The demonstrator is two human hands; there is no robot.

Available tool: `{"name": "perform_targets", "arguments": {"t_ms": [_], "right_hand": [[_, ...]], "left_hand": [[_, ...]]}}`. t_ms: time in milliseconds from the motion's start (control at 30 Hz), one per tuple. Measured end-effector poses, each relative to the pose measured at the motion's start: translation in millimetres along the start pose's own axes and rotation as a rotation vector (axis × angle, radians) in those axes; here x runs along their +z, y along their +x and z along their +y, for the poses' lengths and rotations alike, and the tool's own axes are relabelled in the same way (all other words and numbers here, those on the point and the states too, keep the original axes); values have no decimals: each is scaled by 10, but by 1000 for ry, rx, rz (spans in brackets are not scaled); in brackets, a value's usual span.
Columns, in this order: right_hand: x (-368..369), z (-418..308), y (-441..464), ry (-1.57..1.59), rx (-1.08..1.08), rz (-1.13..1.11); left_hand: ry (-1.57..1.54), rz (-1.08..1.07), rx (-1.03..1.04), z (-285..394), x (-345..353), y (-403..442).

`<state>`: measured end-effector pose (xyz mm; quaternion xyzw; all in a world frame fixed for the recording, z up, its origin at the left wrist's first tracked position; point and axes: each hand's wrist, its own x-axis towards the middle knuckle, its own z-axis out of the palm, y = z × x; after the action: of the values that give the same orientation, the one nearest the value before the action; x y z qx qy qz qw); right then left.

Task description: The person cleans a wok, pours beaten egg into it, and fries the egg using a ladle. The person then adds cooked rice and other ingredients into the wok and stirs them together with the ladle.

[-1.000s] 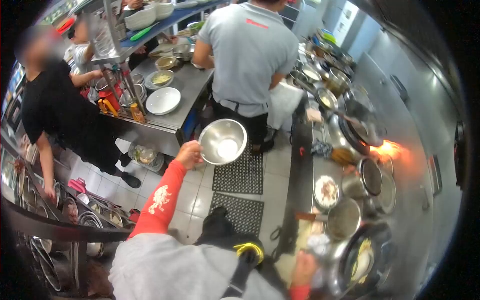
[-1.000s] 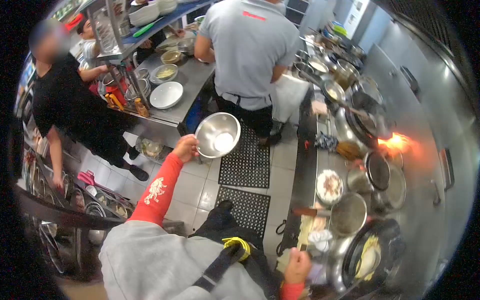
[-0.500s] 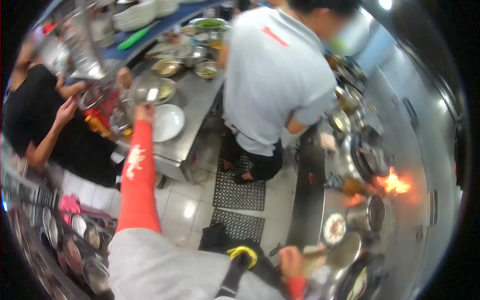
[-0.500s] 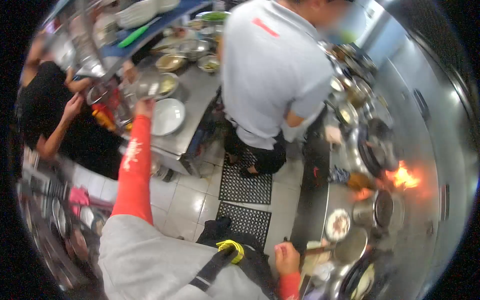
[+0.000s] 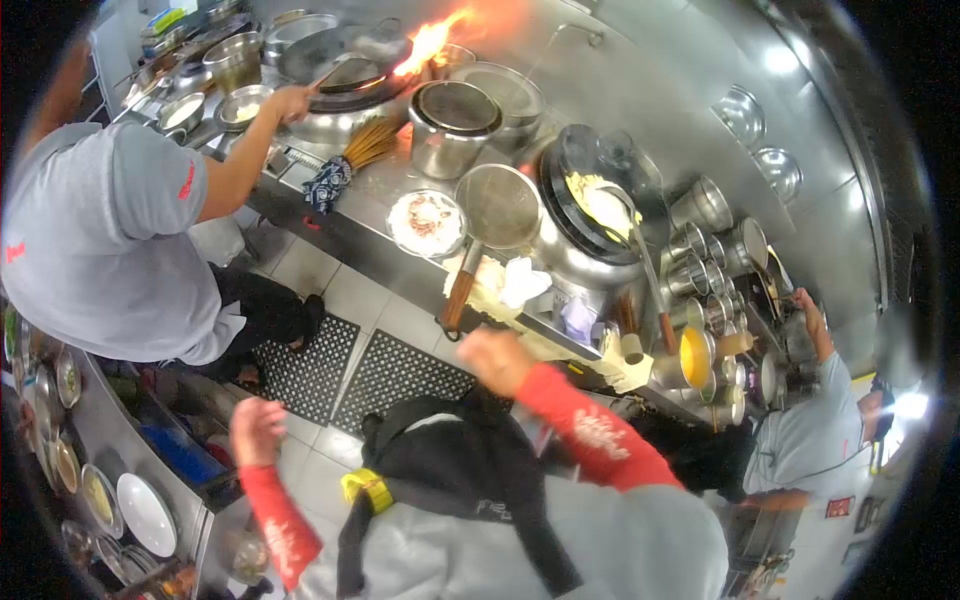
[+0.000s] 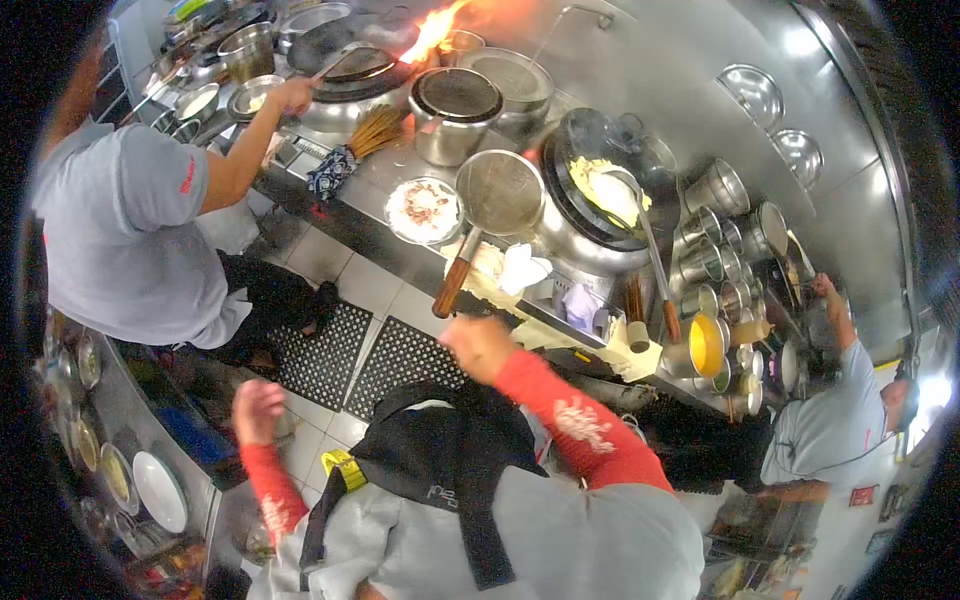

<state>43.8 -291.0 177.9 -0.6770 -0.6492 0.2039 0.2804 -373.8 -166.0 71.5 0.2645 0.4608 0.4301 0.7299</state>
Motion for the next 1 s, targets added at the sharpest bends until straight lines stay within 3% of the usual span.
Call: {"name": "perform_targets", "arguments": {"t_ms": [33,100,133,167,200,300,400,500,533,633,800,900,1000], "right_hand": [[-296,179,-68,-8,88,127],[-1096,614,-248,-494,265,246],[-1454,744,-408,-350,330,432],[-1818,1001,-565,-650,571,331],[-2021,1403,-797,-793,416,466],[-2248,2077,-1265,-771,842,216],[-2339,2707,-1589,-225,781,308],[-2538,2382,-1784,-209,580,482],[-2574,2409,-1895,-373,415,552],[-2917,1988,-2061,-221,483,609],[-2889,2478,-1991,-397,764,117],[-2966,2548,-1847,-384,635,140],[-3043,2260,-1813,-381,604,358]], "left_hand": [[92,-153,-36,-199,399,81],[134,-359,-103,-500,1012,259],[156,-412,-100,-575,1274,357],[178,-469,-96,-644,1546,439],[173,-479,-91,-707,1779,522],[186,-401,-52,-909,2399,774],[141,-307,-53,-1140,2851,1069],[74,-178,-40,-1360,3068,1390],[63,-115,-37,-1375,3154,1465],[36,-22,-27,-1497,3157,1850],[-18,83,-37,-1484,3321,2150],[-25,24,-41,-1564,3235,2337],[29,-34,11,-1572,3141,2472]]}}
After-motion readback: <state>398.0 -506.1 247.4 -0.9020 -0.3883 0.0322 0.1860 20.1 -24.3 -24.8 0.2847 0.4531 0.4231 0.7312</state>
